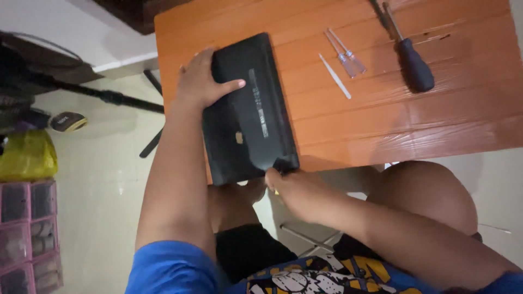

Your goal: The person is reassembling a laptop by flipping it over and screwing the bottom cover back onto the main body using a small screwdriver.

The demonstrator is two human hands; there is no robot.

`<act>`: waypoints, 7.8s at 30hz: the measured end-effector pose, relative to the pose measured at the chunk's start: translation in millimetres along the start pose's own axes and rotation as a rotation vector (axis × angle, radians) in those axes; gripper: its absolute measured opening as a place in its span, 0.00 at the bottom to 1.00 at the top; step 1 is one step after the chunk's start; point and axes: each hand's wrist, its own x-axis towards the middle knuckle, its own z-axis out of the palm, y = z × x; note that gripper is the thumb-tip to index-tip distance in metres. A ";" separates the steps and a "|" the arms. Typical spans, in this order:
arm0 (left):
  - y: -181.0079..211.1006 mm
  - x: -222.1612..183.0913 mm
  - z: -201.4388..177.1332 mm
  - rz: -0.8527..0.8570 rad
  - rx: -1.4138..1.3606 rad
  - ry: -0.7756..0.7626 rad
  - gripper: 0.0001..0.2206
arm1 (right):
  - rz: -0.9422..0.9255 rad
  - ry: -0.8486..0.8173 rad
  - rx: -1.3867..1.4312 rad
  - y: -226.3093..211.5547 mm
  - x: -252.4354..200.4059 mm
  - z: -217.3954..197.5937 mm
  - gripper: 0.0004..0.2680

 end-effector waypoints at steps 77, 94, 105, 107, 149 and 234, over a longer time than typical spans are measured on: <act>92.5 -84.6 86.0 -0.012 0.076 0.140 0.51 | -0.365 1.036 -0.170 115.2 89.8 -68.6 0.04; 94.7 -85.3 83.8 -0.021 0.090 0.130 0.52 | -0.454 1.076 -0.411 114.6 89.3 -65.3 0.03; 93.6 -86.2 82.4 0.000 0.064 0.128 0.52 | -0.422 1.130 -0.466 117.2 90.8 -63.4 0.04; 94.0 -87.0 83.1 0.008 0.078 0.154 0.52 | -0.412 1.120 -0.440 116.0 89.9 -64.2 0.04; 96.4 -85.4 83.0 -0.033 0.099 0.067 0.48 | -0.384 1.201 -0.571 130.5 95.9 -65.9 0.06; 122.5 -82.5 29.4 0.629 -0.864 0.315 0.08 | -0.422 1.029 -0.245 128.5 69.6 -76.5 0.07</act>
